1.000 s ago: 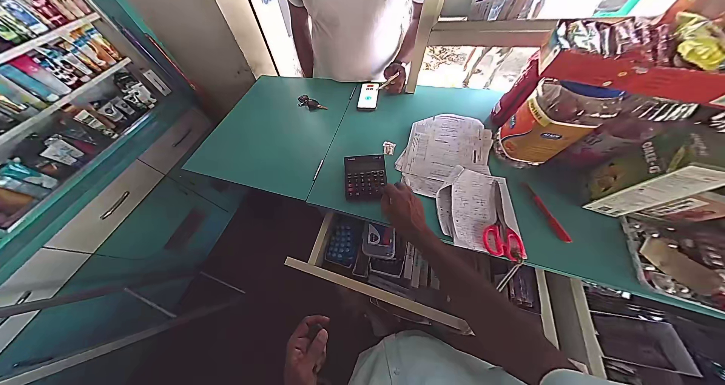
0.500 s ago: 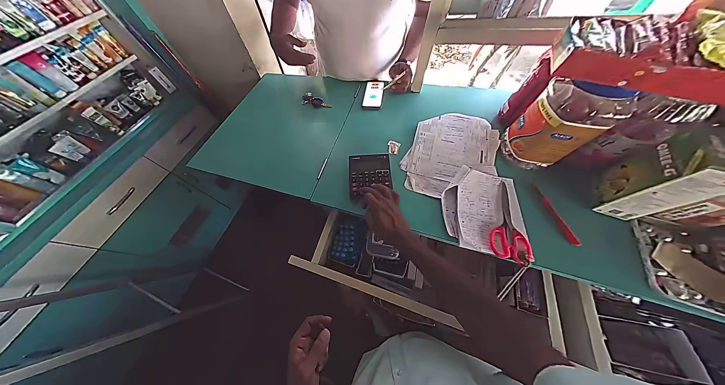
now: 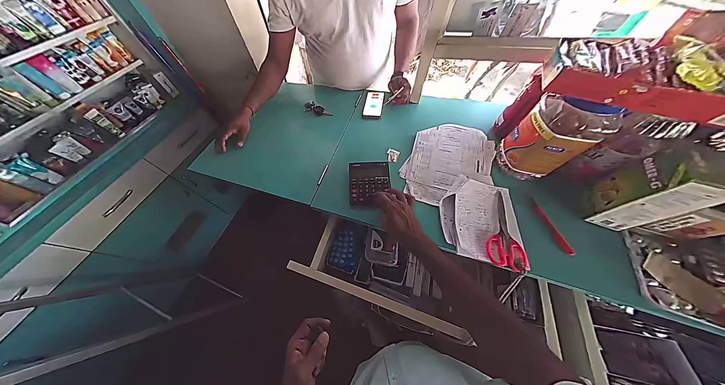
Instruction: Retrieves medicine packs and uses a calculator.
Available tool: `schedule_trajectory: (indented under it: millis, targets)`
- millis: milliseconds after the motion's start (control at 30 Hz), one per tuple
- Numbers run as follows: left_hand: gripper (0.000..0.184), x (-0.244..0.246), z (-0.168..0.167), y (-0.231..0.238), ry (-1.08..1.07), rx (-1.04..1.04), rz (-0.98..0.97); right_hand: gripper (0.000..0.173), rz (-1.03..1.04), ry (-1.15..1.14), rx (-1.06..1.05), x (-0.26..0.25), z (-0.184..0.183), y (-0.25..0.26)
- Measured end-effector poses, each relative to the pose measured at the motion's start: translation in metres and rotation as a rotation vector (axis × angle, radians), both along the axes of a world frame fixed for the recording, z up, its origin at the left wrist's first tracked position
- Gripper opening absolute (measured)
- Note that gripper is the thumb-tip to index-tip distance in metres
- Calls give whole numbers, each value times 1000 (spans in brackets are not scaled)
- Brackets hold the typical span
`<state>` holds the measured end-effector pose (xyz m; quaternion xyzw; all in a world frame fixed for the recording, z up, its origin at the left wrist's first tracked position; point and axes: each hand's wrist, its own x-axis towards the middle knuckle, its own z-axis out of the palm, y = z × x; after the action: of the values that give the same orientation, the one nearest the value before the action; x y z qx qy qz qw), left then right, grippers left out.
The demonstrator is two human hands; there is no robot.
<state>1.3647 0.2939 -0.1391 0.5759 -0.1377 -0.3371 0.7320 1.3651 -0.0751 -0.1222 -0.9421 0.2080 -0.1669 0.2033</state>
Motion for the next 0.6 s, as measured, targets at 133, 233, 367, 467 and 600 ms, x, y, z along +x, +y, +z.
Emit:
schedule_trajectory:
  millis: [133, 233, 367, 467, 600]
  targets:
    - [19, 1, -4, 3, 4, -23, -3, 27, -93, -42, -62, -7, -9, 4]
    - [20, 0, -4, 2, 10, -17, -6, 28, -106, 29, -38, -6, -10, 7]
    - [19, -3, -2, 1, 20, 2, 2, 29, -101, 75, -8, -8, -5, 9]
    - [19, 1, -4, 1, 16, -11, 7, 29, -102, 51, -21, -4, 0, 9]
    - [19, 1, -7, 3, 10, -14, -6, 27, -105, 137, -24, -3, -1, 9]
